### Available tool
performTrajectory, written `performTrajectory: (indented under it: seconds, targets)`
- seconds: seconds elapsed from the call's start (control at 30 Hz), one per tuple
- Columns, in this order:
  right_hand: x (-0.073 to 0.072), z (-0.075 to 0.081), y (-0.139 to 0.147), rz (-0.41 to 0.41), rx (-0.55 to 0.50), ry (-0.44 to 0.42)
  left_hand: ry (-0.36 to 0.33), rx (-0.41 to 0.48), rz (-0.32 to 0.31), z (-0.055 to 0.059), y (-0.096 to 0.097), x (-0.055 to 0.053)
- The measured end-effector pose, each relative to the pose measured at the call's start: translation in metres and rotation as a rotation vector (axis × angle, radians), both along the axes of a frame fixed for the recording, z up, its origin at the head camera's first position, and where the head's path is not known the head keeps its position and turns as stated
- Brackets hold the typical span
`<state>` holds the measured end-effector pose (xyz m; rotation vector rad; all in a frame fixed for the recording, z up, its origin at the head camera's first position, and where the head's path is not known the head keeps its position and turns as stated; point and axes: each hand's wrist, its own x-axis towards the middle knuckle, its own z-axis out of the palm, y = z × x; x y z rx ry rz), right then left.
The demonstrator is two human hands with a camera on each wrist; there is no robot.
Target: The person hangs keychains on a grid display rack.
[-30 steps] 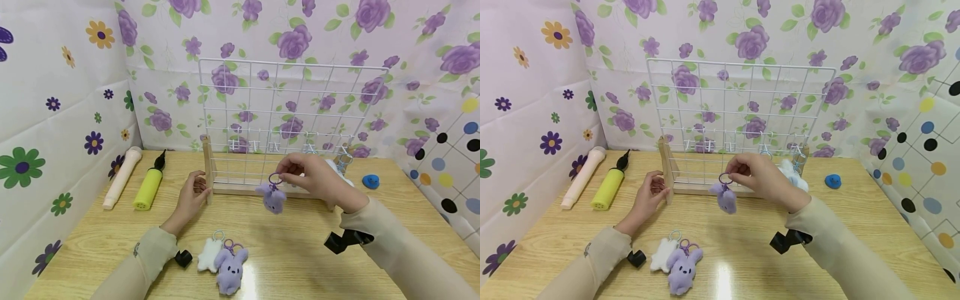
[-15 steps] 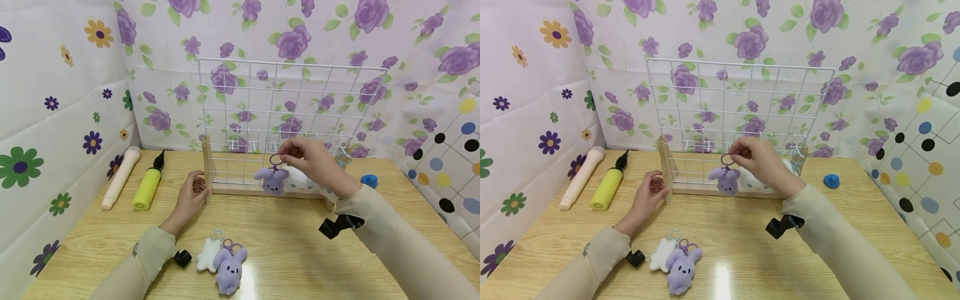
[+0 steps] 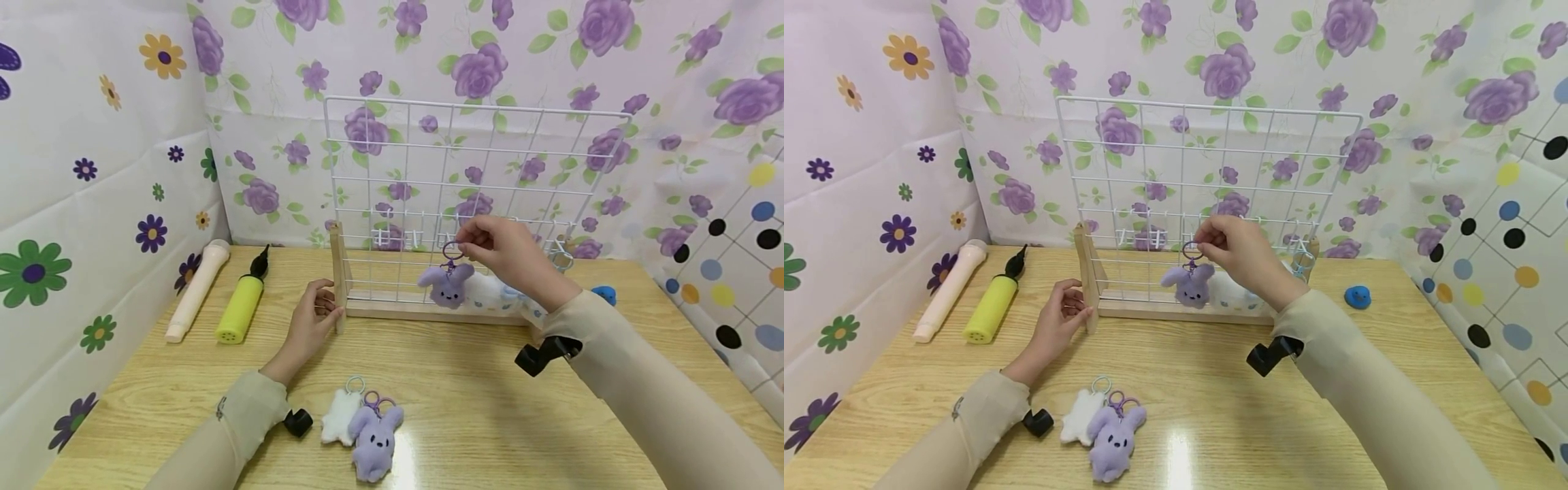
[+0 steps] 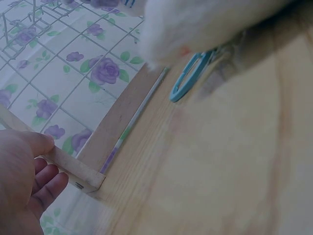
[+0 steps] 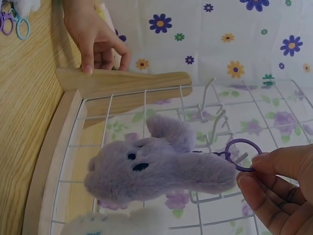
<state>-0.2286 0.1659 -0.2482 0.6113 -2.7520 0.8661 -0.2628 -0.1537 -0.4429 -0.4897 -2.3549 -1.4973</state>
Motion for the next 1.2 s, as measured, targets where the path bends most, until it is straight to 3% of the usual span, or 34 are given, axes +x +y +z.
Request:
performTrajectory:
  seconds: [0.23,0.4,1.2]
  targets:
    - [-0.008,-0.003,-0.002,-0.010,0.021,-0.024,-0.023,-0.003,0.002,0.005,0.001,0.003]
    - [-0.011,-0.005,-0.004,-0.016,0.029,-0.030,0.013,-0.007,0.005,0.000,0.000,0.000]
    - [-0.015,-0.006,-0.005,-0.003,0.060,-0.050,-0.010,-0.004,0.008,0.001,0.000,-0.001]
